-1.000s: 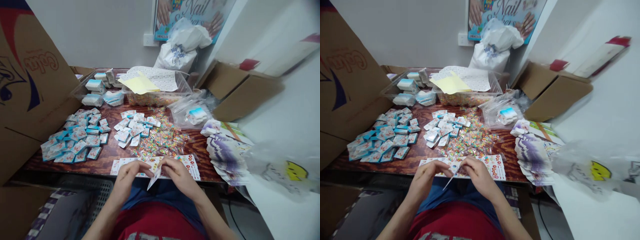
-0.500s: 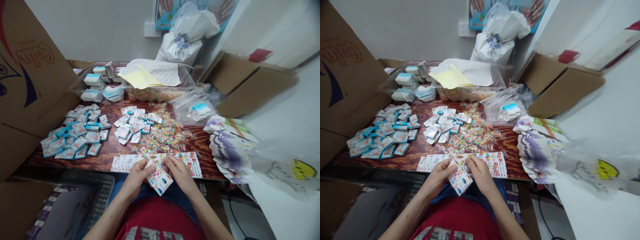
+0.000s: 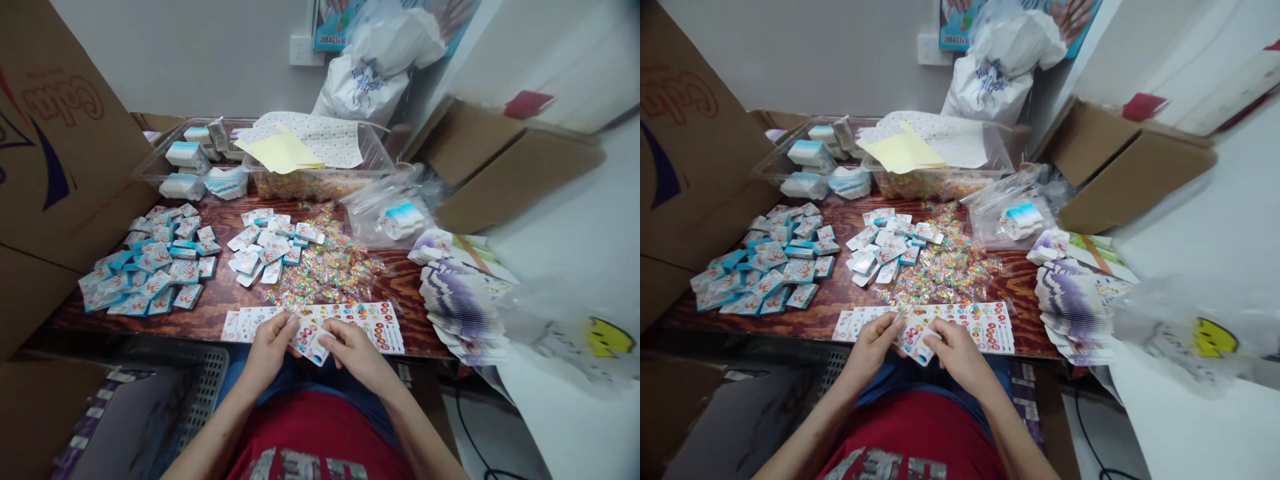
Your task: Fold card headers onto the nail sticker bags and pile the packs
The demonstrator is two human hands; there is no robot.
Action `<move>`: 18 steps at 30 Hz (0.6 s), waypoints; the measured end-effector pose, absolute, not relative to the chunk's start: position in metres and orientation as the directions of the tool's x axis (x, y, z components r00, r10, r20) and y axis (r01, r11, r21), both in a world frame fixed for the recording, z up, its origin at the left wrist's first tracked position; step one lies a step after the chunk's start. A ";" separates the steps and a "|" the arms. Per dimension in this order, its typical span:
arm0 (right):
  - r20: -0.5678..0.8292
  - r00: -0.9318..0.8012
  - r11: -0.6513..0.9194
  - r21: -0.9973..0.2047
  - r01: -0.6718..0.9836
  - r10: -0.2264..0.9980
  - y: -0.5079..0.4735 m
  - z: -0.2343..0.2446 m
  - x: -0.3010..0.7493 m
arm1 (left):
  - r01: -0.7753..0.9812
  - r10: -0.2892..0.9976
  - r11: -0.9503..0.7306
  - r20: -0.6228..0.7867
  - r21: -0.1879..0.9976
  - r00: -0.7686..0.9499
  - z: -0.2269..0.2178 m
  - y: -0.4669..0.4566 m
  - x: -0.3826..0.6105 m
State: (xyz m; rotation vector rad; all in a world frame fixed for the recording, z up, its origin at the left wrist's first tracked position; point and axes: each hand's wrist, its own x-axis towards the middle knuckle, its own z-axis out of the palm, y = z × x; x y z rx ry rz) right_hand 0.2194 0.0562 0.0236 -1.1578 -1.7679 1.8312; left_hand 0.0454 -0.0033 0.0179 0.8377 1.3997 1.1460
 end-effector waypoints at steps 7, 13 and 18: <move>-0.274 -0.609 -0.258 -0.959 0.115 0.745 0.049 0.029 0.208 | 0.131 0.981 0.137 -0.116 0.982 -0.159 0.017 -0.010 0.066; -0.260 -0.612 -0.177 -0.965 0.194 0.747 0.056 0.023 0.214 | -0.239 0.940 0.339 -0.319 0.910 0.118 0.015 -0.012 0.066; -0.108 -0.539 0.162 -0.889 0.429 0.836 0.099 0.017 0.222 | -0.205 0.922 0.386 -0.378 0.899 0.078 0.005 -0.002 0.061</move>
